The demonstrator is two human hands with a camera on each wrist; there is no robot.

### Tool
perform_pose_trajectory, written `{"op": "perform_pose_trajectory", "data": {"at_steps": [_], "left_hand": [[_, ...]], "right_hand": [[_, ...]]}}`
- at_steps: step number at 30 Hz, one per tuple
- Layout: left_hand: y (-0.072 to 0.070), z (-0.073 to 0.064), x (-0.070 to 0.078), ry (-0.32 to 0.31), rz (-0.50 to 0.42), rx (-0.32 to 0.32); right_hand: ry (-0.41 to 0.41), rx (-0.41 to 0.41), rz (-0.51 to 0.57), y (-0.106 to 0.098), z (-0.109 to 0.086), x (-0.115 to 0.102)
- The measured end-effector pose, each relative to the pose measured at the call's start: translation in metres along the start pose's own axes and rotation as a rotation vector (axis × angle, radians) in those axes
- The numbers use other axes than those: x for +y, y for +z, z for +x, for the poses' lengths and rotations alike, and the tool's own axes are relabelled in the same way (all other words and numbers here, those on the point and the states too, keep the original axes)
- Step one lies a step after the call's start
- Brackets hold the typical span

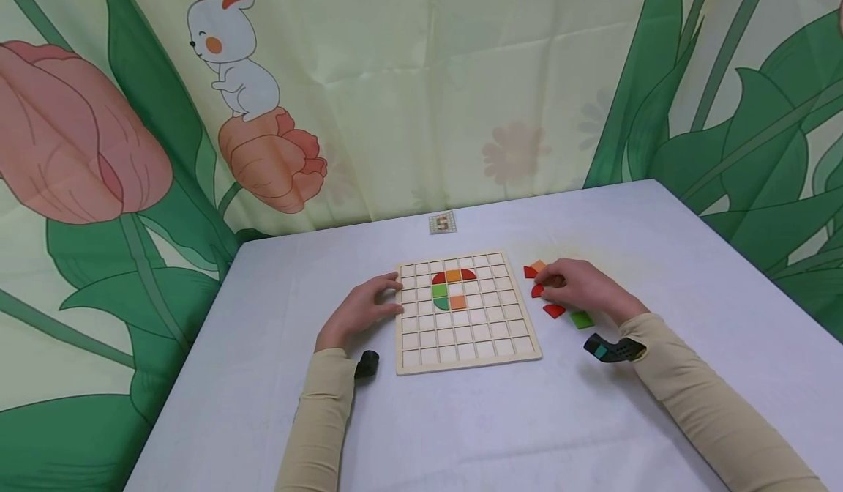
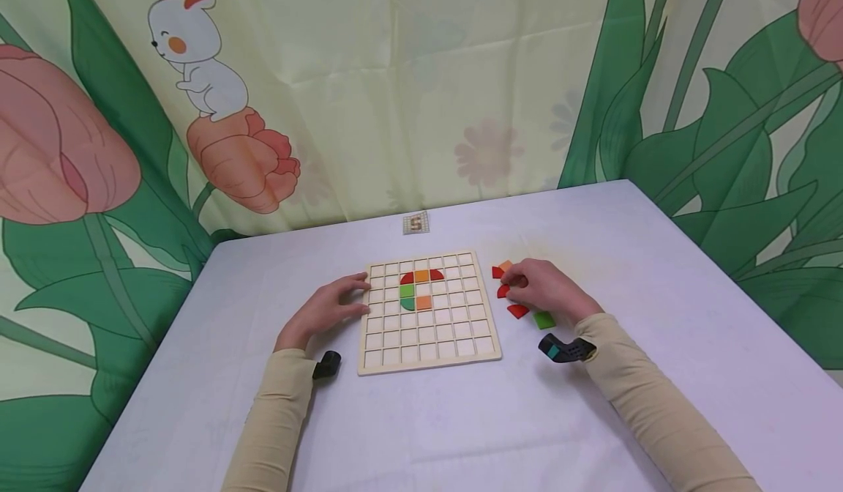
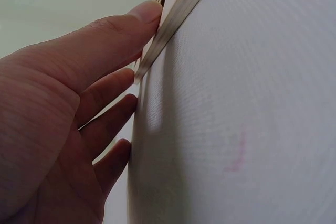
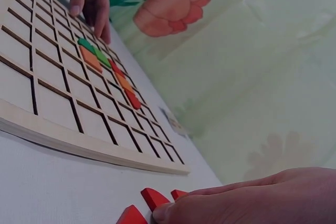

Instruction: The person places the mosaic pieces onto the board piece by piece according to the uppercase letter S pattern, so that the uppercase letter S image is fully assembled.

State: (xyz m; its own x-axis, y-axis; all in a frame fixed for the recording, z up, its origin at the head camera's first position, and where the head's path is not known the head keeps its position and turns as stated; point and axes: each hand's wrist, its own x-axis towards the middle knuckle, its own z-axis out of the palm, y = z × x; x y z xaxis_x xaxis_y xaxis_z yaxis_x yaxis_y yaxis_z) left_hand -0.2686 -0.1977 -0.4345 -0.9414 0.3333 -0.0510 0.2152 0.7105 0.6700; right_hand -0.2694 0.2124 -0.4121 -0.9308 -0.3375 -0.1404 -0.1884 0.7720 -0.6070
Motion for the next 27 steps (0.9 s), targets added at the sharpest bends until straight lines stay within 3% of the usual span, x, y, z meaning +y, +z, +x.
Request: {"op": "perform_pose_trajectory", "data": {"at_steps": [27], "left_hand": [[0.0005, -0.0024, 0.0038, -0.02, 0.005, 0.005]], "right_hand": [[0.015, 0.02, -0.014, 0.0023, 0.0042, 0.0036]]}}
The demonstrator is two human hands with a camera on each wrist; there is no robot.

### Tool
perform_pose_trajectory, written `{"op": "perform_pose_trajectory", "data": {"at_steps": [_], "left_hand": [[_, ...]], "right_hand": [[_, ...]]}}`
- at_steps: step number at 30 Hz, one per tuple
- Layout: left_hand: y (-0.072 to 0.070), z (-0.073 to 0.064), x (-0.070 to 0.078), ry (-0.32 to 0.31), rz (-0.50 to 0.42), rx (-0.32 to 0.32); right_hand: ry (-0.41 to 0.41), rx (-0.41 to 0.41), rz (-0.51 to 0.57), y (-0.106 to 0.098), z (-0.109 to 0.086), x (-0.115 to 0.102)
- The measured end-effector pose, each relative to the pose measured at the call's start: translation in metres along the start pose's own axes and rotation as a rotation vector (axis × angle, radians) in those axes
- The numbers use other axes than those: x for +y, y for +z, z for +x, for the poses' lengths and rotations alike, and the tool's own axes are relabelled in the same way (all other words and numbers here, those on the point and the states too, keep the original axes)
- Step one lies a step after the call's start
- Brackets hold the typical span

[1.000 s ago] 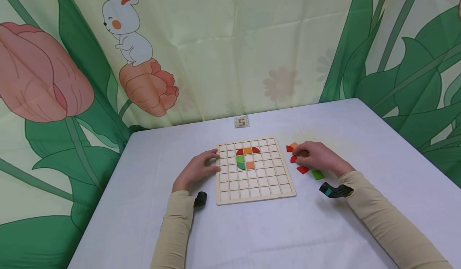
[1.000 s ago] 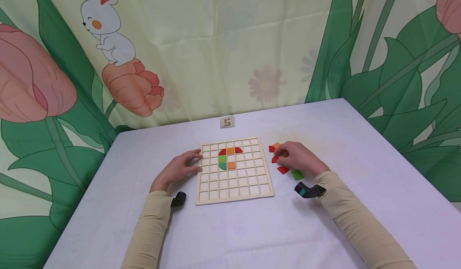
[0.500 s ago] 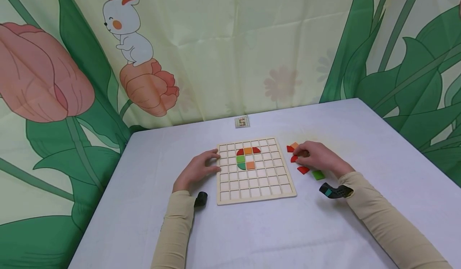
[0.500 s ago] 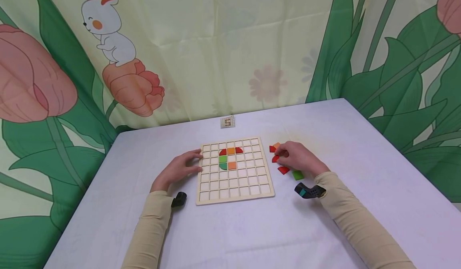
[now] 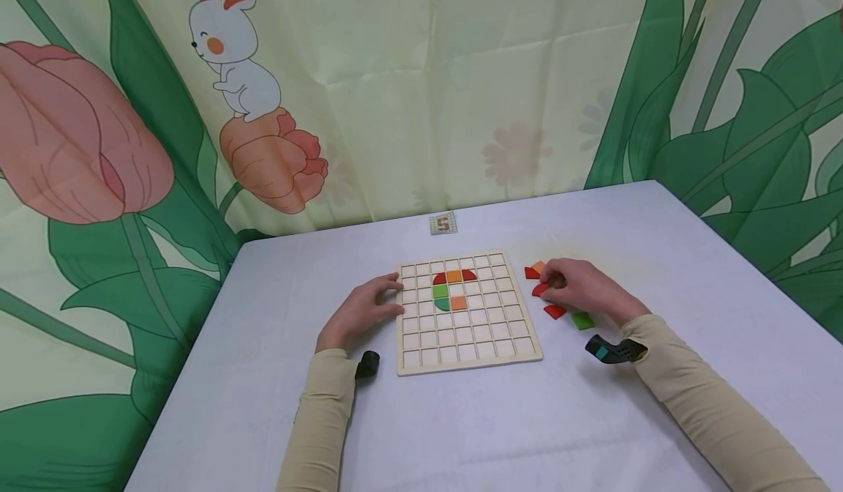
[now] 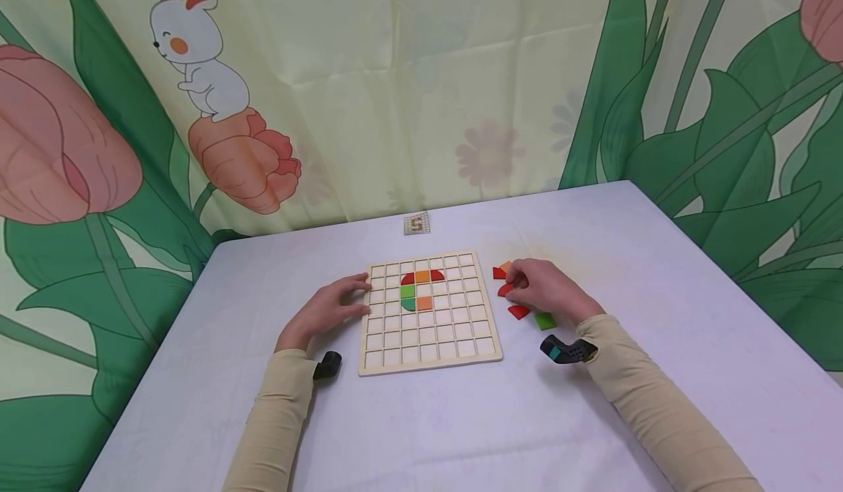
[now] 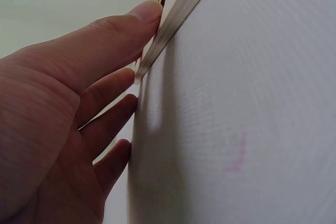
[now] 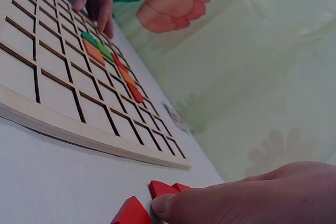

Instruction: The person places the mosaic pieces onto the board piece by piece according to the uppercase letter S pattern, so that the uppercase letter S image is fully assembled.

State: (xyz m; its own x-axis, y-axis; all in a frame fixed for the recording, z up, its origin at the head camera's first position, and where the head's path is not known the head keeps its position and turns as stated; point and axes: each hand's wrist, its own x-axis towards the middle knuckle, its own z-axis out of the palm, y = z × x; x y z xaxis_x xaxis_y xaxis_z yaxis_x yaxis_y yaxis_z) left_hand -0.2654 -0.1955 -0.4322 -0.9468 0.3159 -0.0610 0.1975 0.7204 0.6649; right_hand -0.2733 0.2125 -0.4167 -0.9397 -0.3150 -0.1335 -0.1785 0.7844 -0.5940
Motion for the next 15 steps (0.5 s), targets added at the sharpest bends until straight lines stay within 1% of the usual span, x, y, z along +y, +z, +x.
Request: {"op": "perform_pose_trajectory", "data": {"at_steps": [6, 8, 10, 13, 15], "left_hand": [[-0.0004, 0.0001, 0.0007, 0.001, -0.007, 0.003], [-0.0005, 0.0, 0.0008, 0.011, -0.01, 0.004], [-0.0005, 0.0, 0.0008, 0.004, -0.011, 0.001], [-0.0006, -0.0001, 0.0006, 0.014, -0.007, 0.002], [-0.0005, 0.0003, 0.0002, 0.005, -0.004, -0.001]], "right_hand": [[-0.019, 0.013, -0.014, -0.0008, -0.0004, 0.0011], [-0.026, 0.011, -0.021, -0.0016, -0.0008, 0.0016], [-0.043, 0.001, -0.026, -0.0028, -0.0016, 0.0016], [-0.07, -0.025, -0.035, -0.0045, -0.0024, 0.0021], [-0.088, -0.037, -0.043, -0.0051, -0.0025, 0.0022]]}}
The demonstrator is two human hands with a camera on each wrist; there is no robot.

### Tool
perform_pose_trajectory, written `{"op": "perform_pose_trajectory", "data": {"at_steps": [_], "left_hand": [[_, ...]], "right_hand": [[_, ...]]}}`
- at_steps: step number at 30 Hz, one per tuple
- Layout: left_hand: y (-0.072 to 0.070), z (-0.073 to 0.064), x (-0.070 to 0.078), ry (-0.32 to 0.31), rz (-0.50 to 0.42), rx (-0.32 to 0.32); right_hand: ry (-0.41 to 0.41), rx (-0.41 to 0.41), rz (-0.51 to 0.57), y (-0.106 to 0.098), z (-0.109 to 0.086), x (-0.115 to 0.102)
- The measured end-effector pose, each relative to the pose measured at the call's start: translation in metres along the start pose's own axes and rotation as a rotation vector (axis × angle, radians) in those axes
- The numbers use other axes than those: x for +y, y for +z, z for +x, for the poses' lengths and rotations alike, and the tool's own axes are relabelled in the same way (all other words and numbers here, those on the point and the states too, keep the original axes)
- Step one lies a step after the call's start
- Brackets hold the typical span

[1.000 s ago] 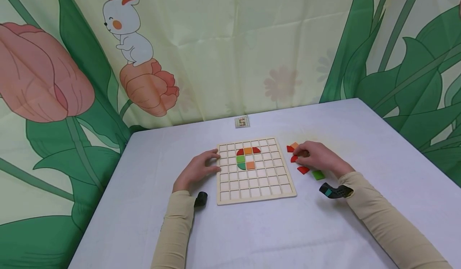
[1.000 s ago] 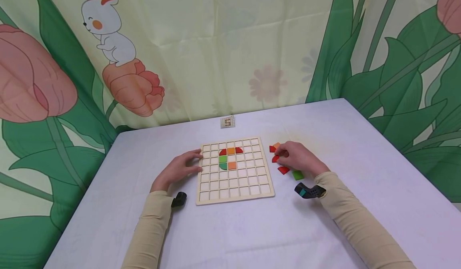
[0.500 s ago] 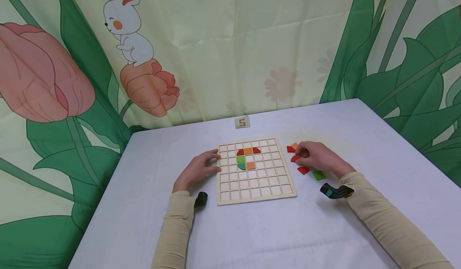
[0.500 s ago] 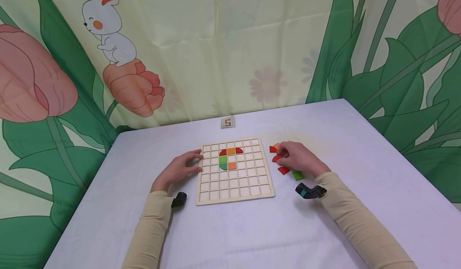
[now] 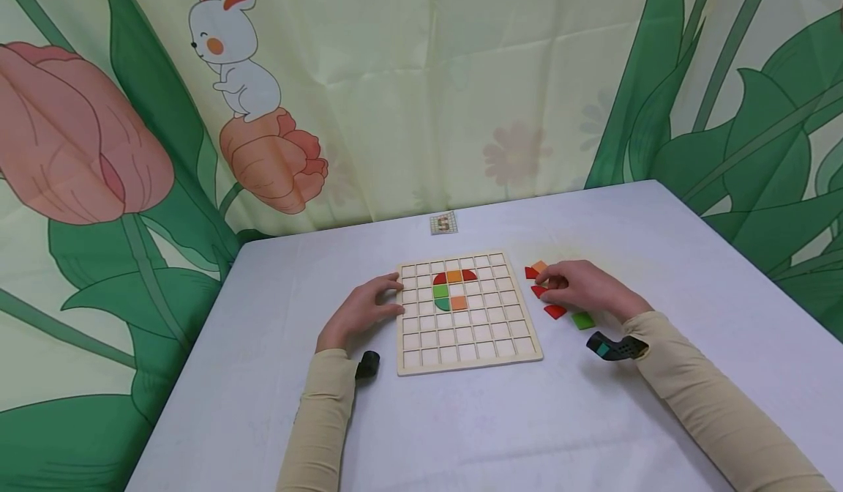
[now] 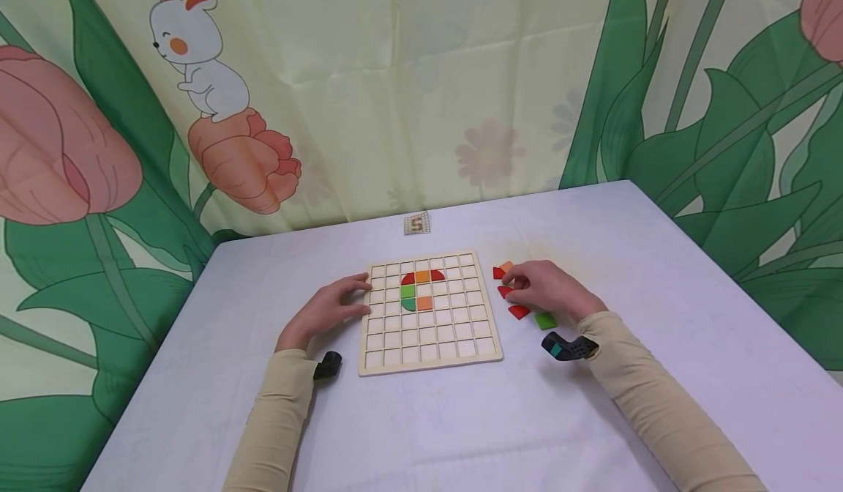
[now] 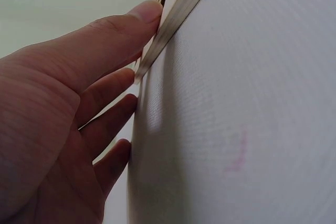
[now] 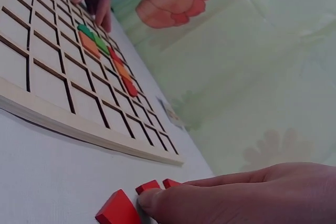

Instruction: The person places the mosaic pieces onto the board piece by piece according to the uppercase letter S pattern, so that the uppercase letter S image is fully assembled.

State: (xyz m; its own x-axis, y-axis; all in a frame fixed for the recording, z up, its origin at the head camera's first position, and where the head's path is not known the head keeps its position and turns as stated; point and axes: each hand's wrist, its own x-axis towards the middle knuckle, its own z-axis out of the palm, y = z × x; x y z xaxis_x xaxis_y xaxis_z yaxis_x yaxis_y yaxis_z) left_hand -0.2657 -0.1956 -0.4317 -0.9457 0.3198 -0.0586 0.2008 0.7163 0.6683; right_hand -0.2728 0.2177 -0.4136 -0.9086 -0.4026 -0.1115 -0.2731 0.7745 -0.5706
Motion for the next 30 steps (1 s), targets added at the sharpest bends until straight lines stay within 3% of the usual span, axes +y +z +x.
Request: {"op": "perform_pose_trajectory", "data": {"at_steps": [10, 16, 30], "left_hand": [[0.0, 0.0, -0.001, 0.003, 0.002, -0.004], [0.001, 0.001, -0.001, -0.004, 0.002, 0.0], [0.0, -0.001, 0.0, 0.014, -0.008, 0.006]], "right_hand": [[-0.002, 0.012, -0.029, 0.003, 0.002, -0.003], [0.003, 0.06, -0.005, 0.006, 0.004, -0.007], [-0.154, 0.088, -0.005, 0.022, 0.014, -0.037]]}}
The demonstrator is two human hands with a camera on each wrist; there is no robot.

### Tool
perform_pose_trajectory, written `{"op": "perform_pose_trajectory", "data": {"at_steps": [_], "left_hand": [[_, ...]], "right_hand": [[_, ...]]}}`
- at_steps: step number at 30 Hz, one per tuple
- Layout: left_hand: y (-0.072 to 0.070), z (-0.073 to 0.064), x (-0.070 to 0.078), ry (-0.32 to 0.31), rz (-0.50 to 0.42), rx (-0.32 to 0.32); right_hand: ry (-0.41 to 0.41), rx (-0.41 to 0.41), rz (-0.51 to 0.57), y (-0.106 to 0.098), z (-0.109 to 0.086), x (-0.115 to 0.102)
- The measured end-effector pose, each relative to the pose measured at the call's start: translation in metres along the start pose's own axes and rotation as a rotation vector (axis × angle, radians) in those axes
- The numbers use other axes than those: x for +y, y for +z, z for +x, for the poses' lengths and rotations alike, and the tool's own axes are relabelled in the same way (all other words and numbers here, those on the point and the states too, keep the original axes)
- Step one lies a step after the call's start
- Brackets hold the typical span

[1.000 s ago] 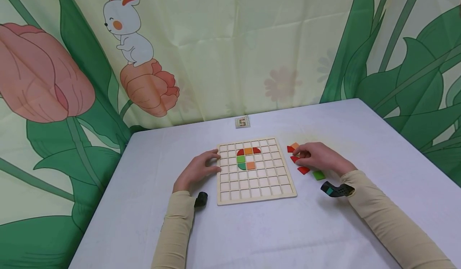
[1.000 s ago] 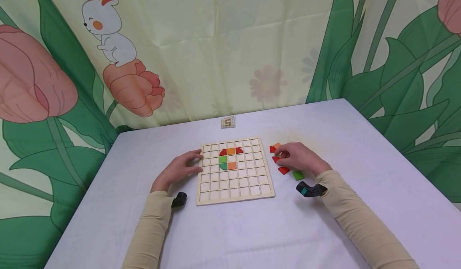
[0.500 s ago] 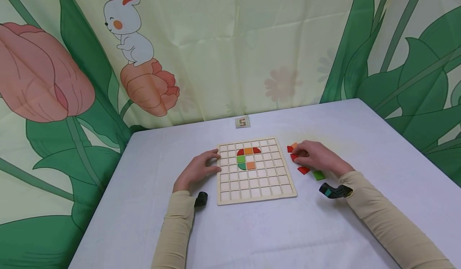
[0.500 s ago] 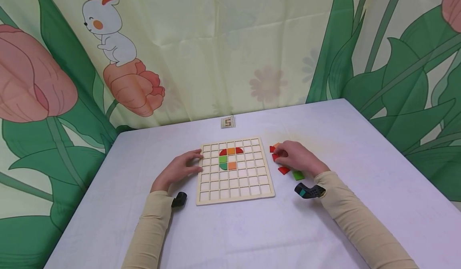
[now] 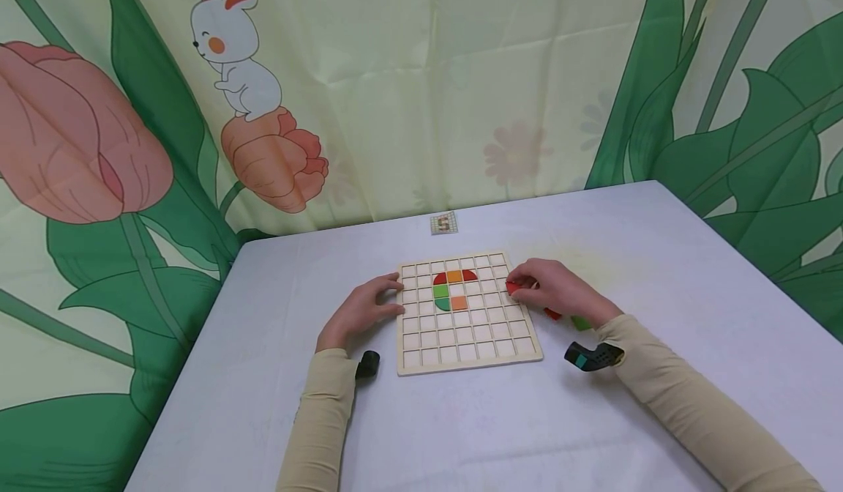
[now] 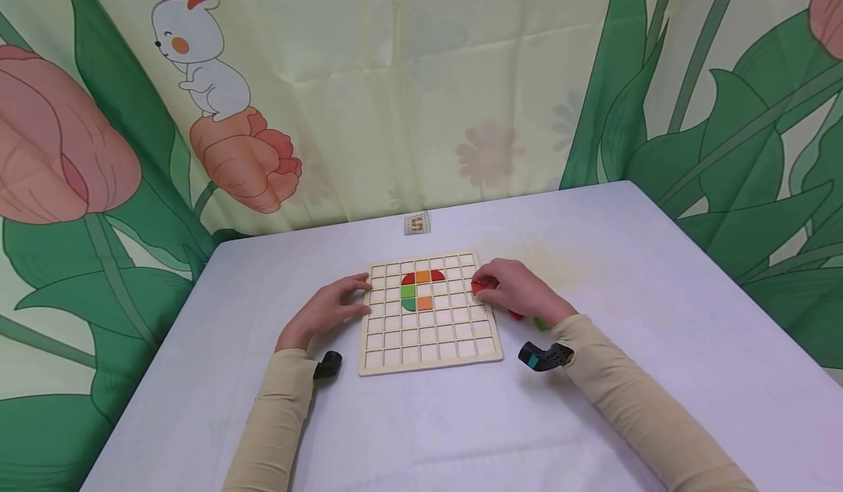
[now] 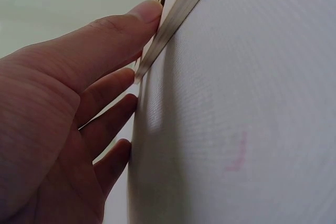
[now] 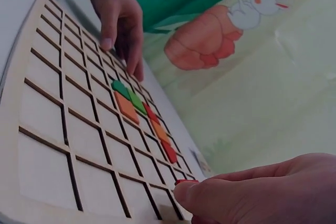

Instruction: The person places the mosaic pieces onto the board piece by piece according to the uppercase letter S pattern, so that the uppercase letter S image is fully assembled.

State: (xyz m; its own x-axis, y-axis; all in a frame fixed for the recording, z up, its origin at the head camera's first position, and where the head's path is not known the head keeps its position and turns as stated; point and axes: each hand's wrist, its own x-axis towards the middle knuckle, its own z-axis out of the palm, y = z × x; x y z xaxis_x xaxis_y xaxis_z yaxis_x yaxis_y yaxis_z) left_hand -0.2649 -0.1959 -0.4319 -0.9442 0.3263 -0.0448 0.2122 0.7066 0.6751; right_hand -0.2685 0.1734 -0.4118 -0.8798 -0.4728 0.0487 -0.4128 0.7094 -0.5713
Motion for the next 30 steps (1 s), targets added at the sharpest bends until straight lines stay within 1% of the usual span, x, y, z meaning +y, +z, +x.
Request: {"op": "perform_pose_trajectory", "data": {"at_steps": [4, 11, 16, 26, 30], "left_hand": [[0.001, 0.0, -0.001, -0.005, -0.007, 0.0], [0.002, 0.001, -0.002, -0.021, -0.008, 0.001], [0.002, 0.002, -0.003, -0.007, -0.005, 0.001], [0.002, 0.002, -0.003, -0.005, -0.002, 0.004], [0.002, 0.002, -0.002, -0.003, -0.001, 0.002]], "right_hand": [[-0.036, -0.021, -0.025, 0.008, 0.007, -0.01], [-0.069, -0.051, -0.05, 0.021, 0.015, -0.026], [-0.1, -0.056, -0.07, 0.028, 0.02, -0.035], [-0.121, -0.02, -0.104, 0.038, 0.028, -0.042], [-0.127, -0.024, -0.111, 0.038, 0.029, -0.043]]}}
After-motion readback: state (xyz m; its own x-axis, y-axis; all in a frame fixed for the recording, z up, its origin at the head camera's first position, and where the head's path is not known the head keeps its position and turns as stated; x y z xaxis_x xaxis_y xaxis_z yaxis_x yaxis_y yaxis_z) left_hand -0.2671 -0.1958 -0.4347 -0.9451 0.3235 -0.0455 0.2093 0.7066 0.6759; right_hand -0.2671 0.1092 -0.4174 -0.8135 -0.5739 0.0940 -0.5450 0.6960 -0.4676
